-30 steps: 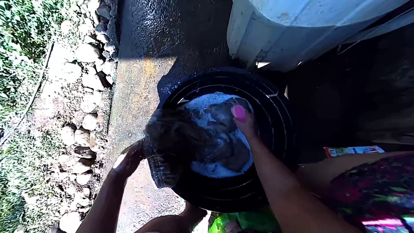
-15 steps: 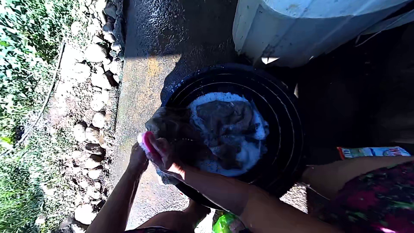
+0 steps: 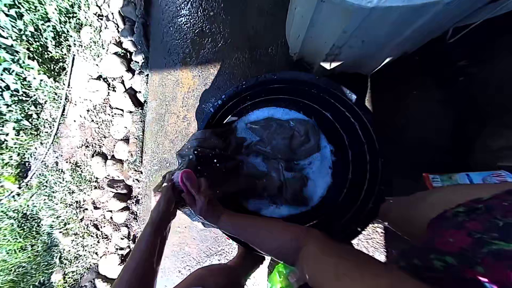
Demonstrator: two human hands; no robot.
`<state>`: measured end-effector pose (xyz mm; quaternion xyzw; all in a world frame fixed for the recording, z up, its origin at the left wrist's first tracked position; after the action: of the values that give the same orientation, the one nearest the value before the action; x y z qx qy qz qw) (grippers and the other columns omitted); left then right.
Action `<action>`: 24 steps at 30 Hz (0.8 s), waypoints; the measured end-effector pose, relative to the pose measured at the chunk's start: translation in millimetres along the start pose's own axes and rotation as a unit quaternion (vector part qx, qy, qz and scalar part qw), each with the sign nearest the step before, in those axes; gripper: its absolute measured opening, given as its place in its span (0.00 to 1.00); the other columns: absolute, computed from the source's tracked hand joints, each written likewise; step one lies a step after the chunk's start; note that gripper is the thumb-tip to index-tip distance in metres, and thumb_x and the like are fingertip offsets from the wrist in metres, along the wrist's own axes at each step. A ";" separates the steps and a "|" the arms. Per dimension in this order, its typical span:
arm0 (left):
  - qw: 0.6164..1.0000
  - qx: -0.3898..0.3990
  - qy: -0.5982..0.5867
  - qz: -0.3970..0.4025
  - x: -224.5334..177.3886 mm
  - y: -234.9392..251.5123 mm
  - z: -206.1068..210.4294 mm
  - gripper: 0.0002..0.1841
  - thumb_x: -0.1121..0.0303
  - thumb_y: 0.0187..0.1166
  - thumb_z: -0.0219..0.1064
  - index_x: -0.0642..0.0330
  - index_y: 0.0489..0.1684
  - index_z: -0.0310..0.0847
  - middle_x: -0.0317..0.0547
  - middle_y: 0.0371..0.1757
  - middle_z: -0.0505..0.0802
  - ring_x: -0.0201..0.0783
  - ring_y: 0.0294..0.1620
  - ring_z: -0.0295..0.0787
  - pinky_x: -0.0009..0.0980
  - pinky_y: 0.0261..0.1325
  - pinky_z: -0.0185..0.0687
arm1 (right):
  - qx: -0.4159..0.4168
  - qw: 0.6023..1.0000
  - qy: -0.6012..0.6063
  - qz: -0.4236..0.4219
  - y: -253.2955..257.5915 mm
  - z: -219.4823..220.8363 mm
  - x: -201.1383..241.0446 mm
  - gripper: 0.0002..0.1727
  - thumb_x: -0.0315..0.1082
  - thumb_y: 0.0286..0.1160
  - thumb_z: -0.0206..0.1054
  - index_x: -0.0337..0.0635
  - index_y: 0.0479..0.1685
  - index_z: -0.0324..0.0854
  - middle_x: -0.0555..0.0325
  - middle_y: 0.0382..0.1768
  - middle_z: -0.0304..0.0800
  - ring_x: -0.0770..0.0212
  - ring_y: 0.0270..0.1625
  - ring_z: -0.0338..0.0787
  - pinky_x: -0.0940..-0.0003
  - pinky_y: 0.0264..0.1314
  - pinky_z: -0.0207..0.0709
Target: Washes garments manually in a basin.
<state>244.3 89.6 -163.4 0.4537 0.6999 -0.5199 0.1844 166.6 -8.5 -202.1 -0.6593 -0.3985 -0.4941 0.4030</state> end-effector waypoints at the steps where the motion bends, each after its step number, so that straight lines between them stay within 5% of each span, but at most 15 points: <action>1: 0.999 -0.010 -0.017 0.026 -7.8 -2.3 -3.5 0.19 0.61 0.96 0.45 0.66 0.59 0.77 0.42 0.39 0.90 0.31 0.38 0.89 0.33 0.46 0.88 | 0.040 0.998 -0.038 0.033 0.0 4.3 -20.1 0.29 0.38 0.83 0.64 0.42 0.83 0.74 0.20 0.69 0.78 0.32 0.57 0.90 0.46 0.59 0.86; 3: 0.996 -0.030 -0.044 0.074 -21.4 -6.9 -12.2 0.16 0.63 0.94 0.48 0.61 0.47 0.80 0.34 0.32 0.91 0.26 0.34 0.90 0.28 0.42 0.89 | 0.151 0.969 -0.137 0.140 5.2 -18.1 -98.4 0.31 0.42 0.90 0.55 0.51 0.93 0.60 0.25 0.82 0.66 0.30 0.72 0.83 0.40 0.73 0.78; 6: 0.994 -0.031 -0.053 0.090 -16.7 -1.1 -26.4 0.15 0.64 0.93 0.48 0.60 0.49 0.81 0.33 0.34 0.92 0.25 0.36 0.90 0.28 0.44 0.90 | 0.162 0.937 -0.241 0.196 5.5 -87.0 -197.8 0.31 0.42 0.93 0.49 0.43 0.93 0.56 0.35 0.87 0.64 0.38 0.87 0.68 0.42 0.89 0.61; 9: 0.997 -0.063 -0.029 0.037 9.9 10.9 -32.1 0.17 0.60 0.94 0.48 0.63 0.55 0.79 0.39 0.39 0.90 0.29 0.38 0.89 0.33 0.45 0.89 | 0.120 0.922 -0.237 0.282 13.8 -108.7 -166.8 0.33 0.47 0.93 0.50 0.45 0.94 0.55 0.25 0.83 0.65 0.31 0.80 0.75 0.42 0.81 0.71; 12: 0.999 -0.015 0.012 -0.041 14.8 8.9 -6.0 0.21 0.57 0.95 0.45 0.65 0.67 0.74 0.47 0.49 0.89 0.35 0.46 0.88 0.38 0.52 0.87 | 0.043 0.987 -0.075 0.134 5.4 -49.7 -49.8 0.32 0.44 0.87 0.59 0.41 0.88 0.66 0.25 0.74 0.75 0.37 0.67 0.86 0.50 0.70 0.81; 14: 0.999 0.008 0.031 -0.044 4.0 -5.5 9.4 0.19 0.59 0.96 0.42 0.62 0.58 0.75 0.40 0.39 0.88 0.30 0.37 0.88 0.32 0.44 0.87 | 0.036 0.999 -0.012 0.029 -17.0 -11.5 -6.1 0.31 0.39 0.82 0.66 0.37 0.83 0.73 0.21 0.66 0.79 0.35 0.56 0.90 0.51 0.58 0.87; 15: 0.999 0.001 0.025 -0.026 -5.6 -11.9 10.9 0.17 0.61 0.95 0.44 0.62 0.53 0.76 0.38 0.35 0.88 0.29 0.34 0.88 0.31 0.41 0.87 | 0.058 0.997 -0.019 0.036 -21.7 -4.8 -13.0 0.31 0.37 0.82 0.65 0.38 0.84 0.72 0.20 0.67 0.78 0.33 0.57 0.90 0.49 0.58 0.86; 18: 0.997 0.022 -0.029 0.065 -40.0 -29.1 7.6 0.14 0.65 0.92 0.51 0.58 0.43 0.82 0.33 0.31 0.92 0.26 0.33 0.91 0.28 0.40 0.90 | 0.176 0.956 -0.152 0.180 -11.8 -34.3 -117.2 0.32 0.47 0.92 0.52 0.47 0.93 0.59 0.28 0.84 0.66 0.33 0.79 0.77 0.40 0.80 0.72; 20: 0.989 0.051 -0.080 0.109 -62.2 -35.9 -3.7 0.14 0.66 0.92 0.52 0.56 0.42 0.85 0.33 0.34 0.94 0.26 0.37 0.92 0.27 0.44 0.91 | 0.163 0.944 -0.226 0.175 -6.9 -83.7 -174.9 0.30 0.47 0.93 0.50 0.44 0.88 0.66 0.37 0.83 0.72 0.39 0.85 0.73 0.40 0.87 0.64; 22: 0.974 0.087 -0.149 0.144 -72.3 -30.5 -22.2 0.16 0.63 0.94 0.47 0.54 0.49 0.84 0.34 0.41 0.95 0.27 0.43 0.93 0.28 0.49 0.92 | 0.207 0.925 -0.230 0.221 5.6 -125.1 -190.5 0.30 0.44 0.91 0.54 0.45 0.89 0.66 0.35 0.83 0.70 0.36 0.86 0.69 0.37 0.88 0.60; 24: 0.956 0.143 -0.190 0.171 -60.1 -12.6 -32.4 0.24 0.48 0.94 0.38 0.46 0.63 0.79 0.29 0.54 0.93 0.26 0.57 0.90 0.30 0.62 0.88 | 0.219 0.919 -0.153 0.289 15.3 -163.0 -182.0 0.30 0.47 0.87 0.62 0.41 0.84 0.72 0.36 0.79 0.76 0.39 0.82 0.75 0.39 0.86 0.63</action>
<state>272.1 91.4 -99.9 0.4815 0.4824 -0.6513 0.3335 91.6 -188.0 -350.7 -0.7087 -0.3455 -0.1496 0.5967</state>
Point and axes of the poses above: each hand's wrist, its own y-axis towards the middle knuckle, its own z-axis out of the palm, x = y × z, the point moved 7 cm from there along y, towards the middle knuckle
